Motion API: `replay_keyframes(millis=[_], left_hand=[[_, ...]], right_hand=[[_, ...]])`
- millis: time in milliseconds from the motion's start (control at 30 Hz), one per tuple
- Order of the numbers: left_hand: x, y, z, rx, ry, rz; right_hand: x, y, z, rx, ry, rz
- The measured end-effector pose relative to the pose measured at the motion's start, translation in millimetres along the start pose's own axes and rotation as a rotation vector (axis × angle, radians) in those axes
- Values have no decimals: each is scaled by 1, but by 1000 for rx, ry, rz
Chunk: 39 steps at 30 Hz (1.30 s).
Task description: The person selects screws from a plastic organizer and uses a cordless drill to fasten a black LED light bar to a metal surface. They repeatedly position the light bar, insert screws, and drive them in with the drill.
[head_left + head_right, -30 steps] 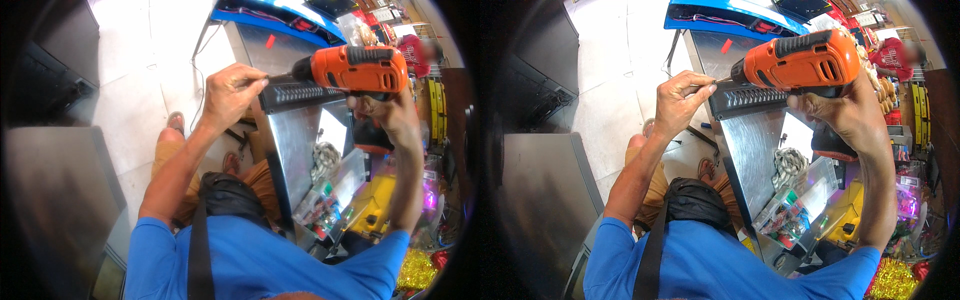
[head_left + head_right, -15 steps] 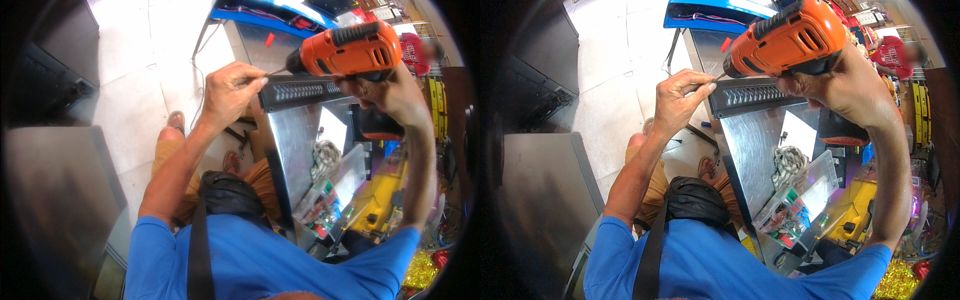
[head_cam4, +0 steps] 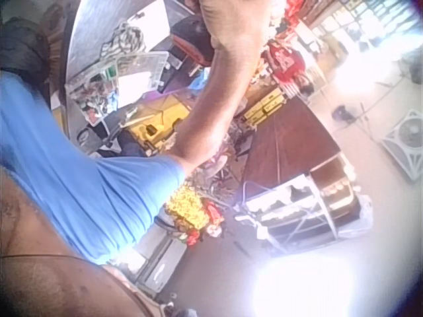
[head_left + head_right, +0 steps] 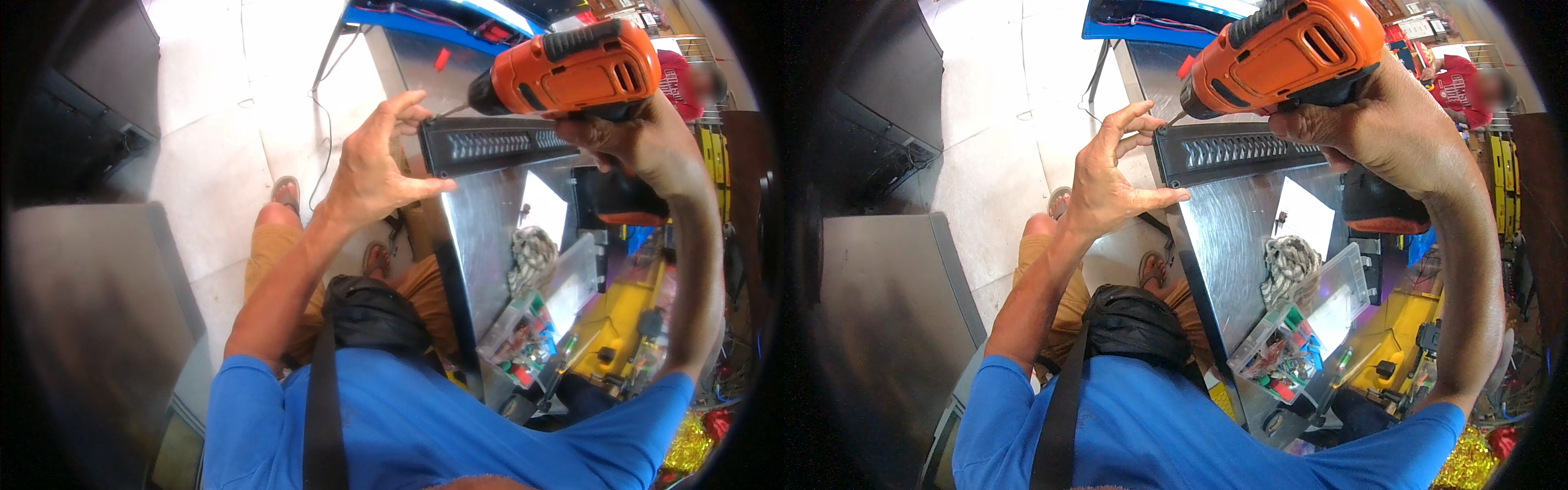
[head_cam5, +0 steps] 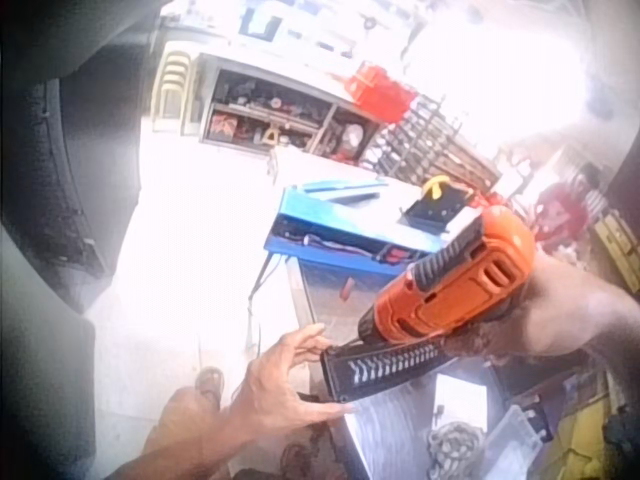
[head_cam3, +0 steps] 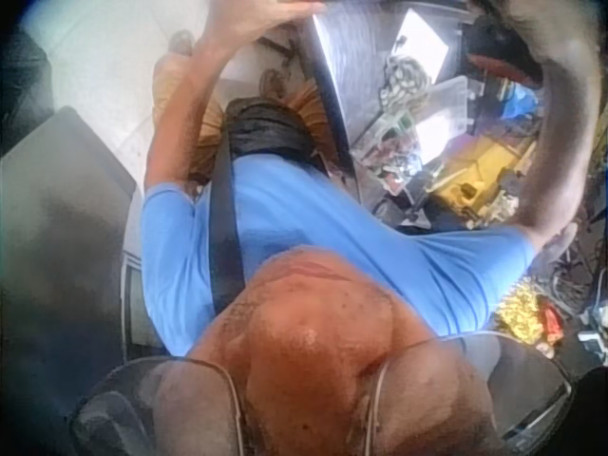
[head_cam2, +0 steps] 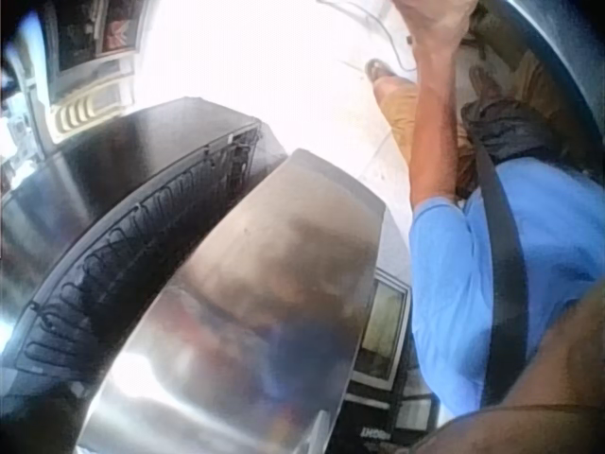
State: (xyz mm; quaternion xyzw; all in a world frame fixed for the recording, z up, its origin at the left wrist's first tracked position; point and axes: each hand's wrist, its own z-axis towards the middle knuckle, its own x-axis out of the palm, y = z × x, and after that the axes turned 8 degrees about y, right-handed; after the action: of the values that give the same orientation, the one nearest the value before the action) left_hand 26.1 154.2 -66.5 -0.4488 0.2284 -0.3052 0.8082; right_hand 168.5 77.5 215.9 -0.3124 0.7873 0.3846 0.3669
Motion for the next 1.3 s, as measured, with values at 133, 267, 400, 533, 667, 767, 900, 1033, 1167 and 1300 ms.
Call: replay_keyframes(millis=[133, 267, 400, 533, 667, 767, 900, 1033, 1167, 1300], left_hand=[[2, 3, -1, -4, -6, -8], [2, 3, -3, -4, -16, -21], [2, 2, -2, -1, -6, -36], [1, 0, -2, -17, 1, -11], [-1, -4, 1, -39, 10, -10], [-2, -3, 0, -40, 17, 3], [-1, 0, 0, -27, 16, 5], [-1, 0, 0, -23, 13, 12], [0, -2, 0, -32, 7, 7], [0, -1, 0, -29, 12, 13]], right_hand=[[0, -2, 2, -22, 17, 33], [-1, 3, 4, -59, 34, -35], [-1, 4, 6, -67, 31, -44], [0, 3, 8, -57, 23, -49], [-6, 6, 6, -46, 75, -82], [-6, 5, 7, -35, 68, -113], [-8, 3, 10, -32, 93, -139], [-7, 2, 9, -53, 103, -111], [-8, 2, 10, -67, 129, -103], [-7, 3, 9, -68, 123, -116]])
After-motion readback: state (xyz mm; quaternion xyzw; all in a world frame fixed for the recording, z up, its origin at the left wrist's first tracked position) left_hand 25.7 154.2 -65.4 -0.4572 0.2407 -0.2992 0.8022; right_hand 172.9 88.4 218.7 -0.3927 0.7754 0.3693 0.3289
